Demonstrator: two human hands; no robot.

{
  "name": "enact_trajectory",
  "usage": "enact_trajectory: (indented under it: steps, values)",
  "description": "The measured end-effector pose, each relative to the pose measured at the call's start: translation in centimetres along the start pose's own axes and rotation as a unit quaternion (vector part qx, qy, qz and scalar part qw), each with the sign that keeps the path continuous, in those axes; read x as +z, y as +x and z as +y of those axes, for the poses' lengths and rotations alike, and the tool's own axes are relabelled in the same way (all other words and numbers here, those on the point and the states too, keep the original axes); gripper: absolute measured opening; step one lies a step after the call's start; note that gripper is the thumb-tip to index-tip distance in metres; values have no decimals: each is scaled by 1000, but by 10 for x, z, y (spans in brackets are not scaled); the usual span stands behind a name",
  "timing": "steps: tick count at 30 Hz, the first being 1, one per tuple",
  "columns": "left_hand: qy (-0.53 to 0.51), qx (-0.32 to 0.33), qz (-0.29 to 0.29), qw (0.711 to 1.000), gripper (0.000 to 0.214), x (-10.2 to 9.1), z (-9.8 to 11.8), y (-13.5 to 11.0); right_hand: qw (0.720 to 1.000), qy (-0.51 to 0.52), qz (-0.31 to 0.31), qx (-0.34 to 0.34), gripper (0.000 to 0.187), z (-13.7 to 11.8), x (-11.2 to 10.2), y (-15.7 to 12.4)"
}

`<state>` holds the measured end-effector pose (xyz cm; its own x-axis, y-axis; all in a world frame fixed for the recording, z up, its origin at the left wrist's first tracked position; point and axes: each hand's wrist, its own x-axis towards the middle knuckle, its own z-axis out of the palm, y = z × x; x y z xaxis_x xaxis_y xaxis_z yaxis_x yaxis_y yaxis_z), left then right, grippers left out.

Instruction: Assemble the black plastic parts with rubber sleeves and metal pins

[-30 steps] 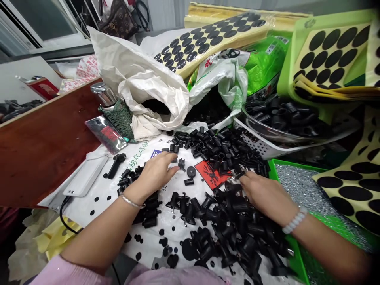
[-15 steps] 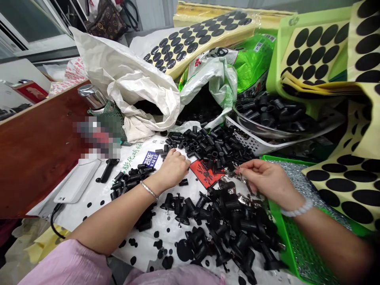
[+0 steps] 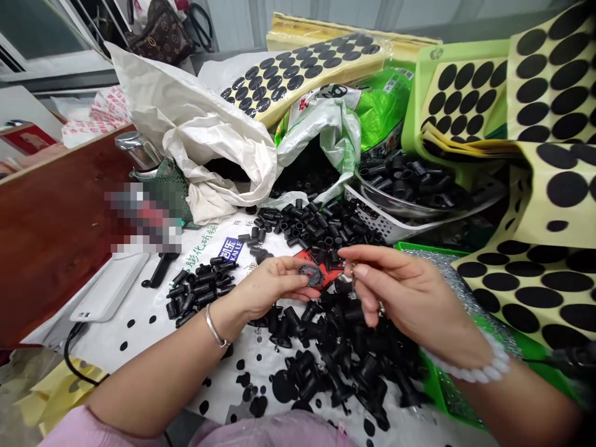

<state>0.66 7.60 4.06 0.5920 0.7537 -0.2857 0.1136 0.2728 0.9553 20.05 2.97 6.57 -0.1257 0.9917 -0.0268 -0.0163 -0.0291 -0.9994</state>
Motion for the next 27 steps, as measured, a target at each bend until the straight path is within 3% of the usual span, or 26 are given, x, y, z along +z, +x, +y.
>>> enact_trajectory:
  steps: [3,8,14,19,22,24,27]
  values:
    - [-127,-53,-30,990,41,5,0,-11,1000,-22,-10,-19,15,-4,9,-7]
    - [-131,-61,-57,988,35,14,0,-21,999,-18,9,-31,12,1,19,-14]
    - [-139,-53,-73,986,31,22,-5,-25,997,-4,6,-79,21,15,27,-24]
    - [-147,-66,-68,985,26,24,-8,-29,999,31,-3,-42,12,18,25,-33]
    - [-145,-76,-60,985,23,25,-10,-32,998,-24,-5,-55,13,15,26,-40]
    - [-141,-80,-57,985,23,26,-11,-33,988,-108,4,-106,13,14,27,-43]
    - [-137,-83,-49,986,25,29,-9,-36,939,-261,25,-225,16,15,30,-46]
